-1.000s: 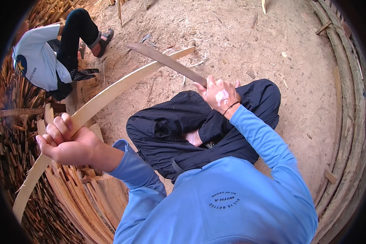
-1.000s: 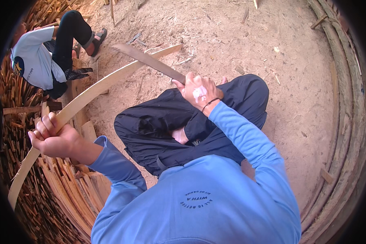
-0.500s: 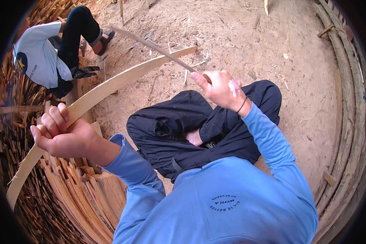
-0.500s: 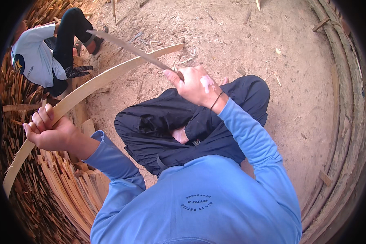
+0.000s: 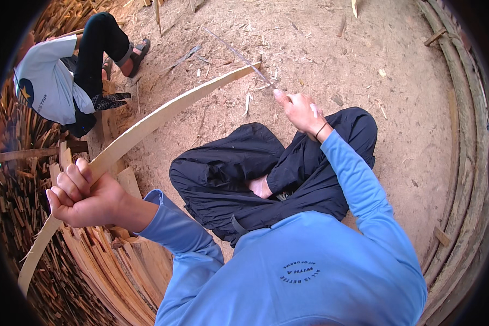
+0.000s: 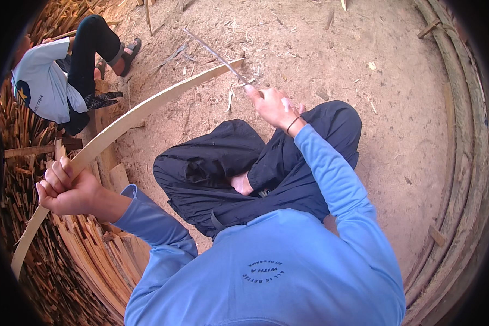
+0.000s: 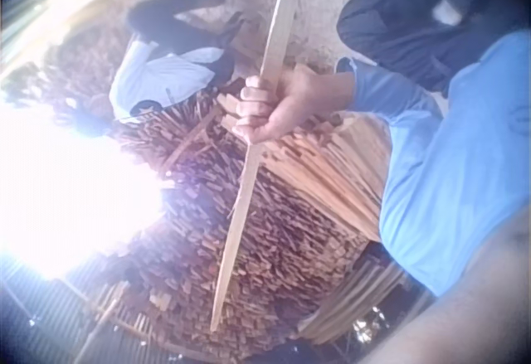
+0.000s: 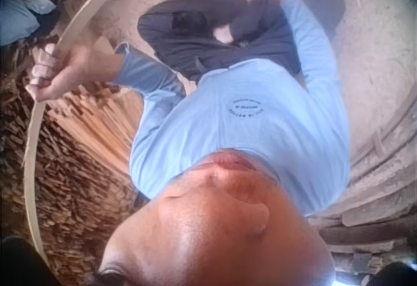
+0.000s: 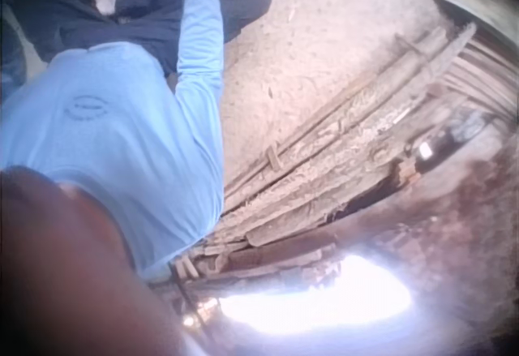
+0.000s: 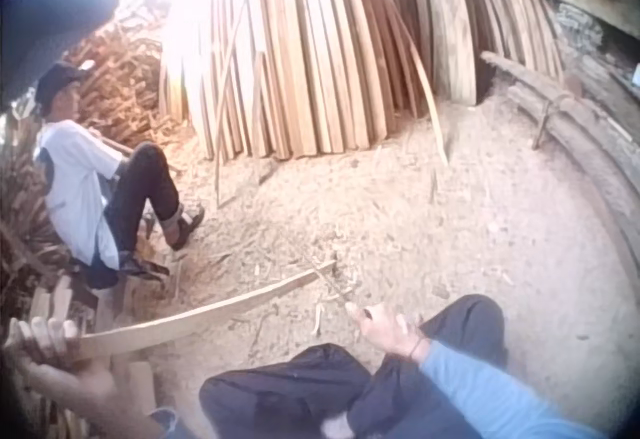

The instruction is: The person shaves a long, thin piece of wood using a large blade, repeatedly scraping it down while sitting on the ground.

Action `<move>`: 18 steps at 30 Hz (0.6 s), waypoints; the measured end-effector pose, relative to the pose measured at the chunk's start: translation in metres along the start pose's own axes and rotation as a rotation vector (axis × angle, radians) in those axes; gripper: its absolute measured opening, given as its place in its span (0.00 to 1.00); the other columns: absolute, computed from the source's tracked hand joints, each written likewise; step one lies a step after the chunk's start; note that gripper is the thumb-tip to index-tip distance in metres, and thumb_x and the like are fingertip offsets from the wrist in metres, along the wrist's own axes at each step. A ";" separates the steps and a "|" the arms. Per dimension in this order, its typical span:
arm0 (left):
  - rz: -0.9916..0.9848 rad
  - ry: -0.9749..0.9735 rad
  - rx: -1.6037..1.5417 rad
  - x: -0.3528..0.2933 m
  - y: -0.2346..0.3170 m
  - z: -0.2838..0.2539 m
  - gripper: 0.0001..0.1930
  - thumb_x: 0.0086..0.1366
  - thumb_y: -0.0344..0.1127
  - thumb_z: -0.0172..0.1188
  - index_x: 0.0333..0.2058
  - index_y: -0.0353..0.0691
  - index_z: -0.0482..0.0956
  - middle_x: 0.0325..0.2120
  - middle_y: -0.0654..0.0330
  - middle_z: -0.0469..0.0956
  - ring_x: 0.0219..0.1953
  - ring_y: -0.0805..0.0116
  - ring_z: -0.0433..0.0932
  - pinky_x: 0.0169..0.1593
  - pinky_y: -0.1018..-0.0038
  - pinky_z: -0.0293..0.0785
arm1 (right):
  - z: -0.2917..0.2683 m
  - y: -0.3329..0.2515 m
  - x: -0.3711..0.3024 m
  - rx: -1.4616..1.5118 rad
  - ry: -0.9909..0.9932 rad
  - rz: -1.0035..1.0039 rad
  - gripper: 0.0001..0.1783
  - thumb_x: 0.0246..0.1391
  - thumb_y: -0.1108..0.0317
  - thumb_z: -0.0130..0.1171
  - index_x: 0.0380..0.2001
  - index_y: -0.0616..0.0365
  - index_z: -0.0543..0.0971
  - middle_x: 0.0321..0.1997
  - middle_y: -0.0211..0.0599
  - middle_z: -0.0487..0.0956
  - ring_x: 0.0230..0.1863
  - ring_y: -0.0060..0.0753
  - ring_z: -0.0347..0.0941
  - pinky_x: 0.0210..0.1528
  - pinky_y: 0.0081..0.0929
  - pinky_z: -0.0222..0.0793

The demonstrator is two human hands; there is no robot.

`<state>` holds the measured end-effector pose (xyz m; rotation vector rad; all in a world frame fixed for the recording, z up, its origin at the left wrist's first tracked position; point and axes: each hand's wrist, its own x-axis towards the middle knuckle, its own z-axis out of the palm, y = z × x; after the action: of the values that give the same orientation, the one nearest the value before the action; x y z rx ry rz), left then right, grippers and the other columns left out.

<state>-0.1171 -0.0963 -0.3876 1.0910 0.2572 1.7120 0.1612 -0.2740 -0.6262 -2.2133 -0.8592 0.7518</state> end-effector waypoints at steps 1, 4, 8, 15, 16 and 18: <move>-0.014 -0.016 -0.005 0.001 0.001 -0.005 0.23 0.65 0.36 0.48 0.14 0.53 0.49 0.10 0.72 0.46 0.14 0.79 0.42 0.23 0.77 0.45 | -0.003 -0.014 -0.008 0.019 0.015 -0.074 0.39 0.63 0.35 0.41 0.18 0.63 0.75 0.13 0.46 0.73 0.18 0.44 0.74 0.24 0.38 0.68; -0.076 -0.142 -0.128 0.004 0.005 -0.020 0.23 0.65 0.36 0.48 0.13 0.53 0.49 0.10 0.72 0.47 0.14 0.79 0.42 0.24 0.76 0.44 | -0.012 -0.049 -0.031 0.059 -0.067 -0.160 0.38 0.63 0.36 0.42 0.18 0.62 0.76 0.18 0.48 0.76 0.26 0.51 0.77 0.37 0.48 0.69; -0.114 -0.252 -0.217 0.004 0.007 -0.028 0.22 0.65 0.36 0.47 0.13 0.53 0.50 0.09 0.72 0.48 0.13 0.79 0.42 0.23 0.76 0.44 | 0.005 -0.048 -0.047 -0.053 -0.101 -0.105 0.36 0.63 0.37 0.42 0.23 0.59 0.80 0.28 0.50 0.81 0.40 0.57 0.79 0.57 0.76 0.47; -0.098 -0.295 -0.242 -0.003 0.008 -0.021 0.22 0.65 0.35 0.46 0.13 0.53 0.50 0.09 0.72 0.48 0.13 0.79 0.42 0.23 0.76 0.44 | 0.014 -0.021 -0.024 -0.139 -0.089 0.014 0.36 0.63 0.35 0.38 0.28 0.55 0.83 0.32 0.48 0.83 0.46 0.58 0.77 0.54 0.88 0.23; -0.104 -0.286 -0.232 -0.006 0.009 -0.020 0.22 0.65 0.35 0.46 0.13 0.53 0.50 0.09 0.72 0.48 0.13 0.79 0.42 0.23 0.76 0.44 | 0.009 -0.033 -0.043 -0.123 -0.105 -0.033 0.36 0.63 0.35 0.38 0.27 0.55 0.83 0.31 0.48 0.82 0.46 0.59 0.77 0.54 0.88 0.22; -0.114 -0.305 -0.244 -0.010 0.012 -0.017 0.22 0.65 0.35 0.46 0.13 0.53 0.50 0.10 0.72 0.48 0.13 0.79 0.42 0.23 0.75 0.44 | 0.017 -0.036 -0.053 -0.111 -0.095 -0.031 0.37 0.63 0.35 0.38 0.24 0.55 0.82 0.30 0.49 0.82 0.45 0.59 0.77 0.54 0.88 0.19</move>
<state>-0.1375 -0.1043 -0.3946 1.1141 -0.0800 1.4110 0.1036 -0.2860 -0.5967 -2.2707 -1.0027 0.8178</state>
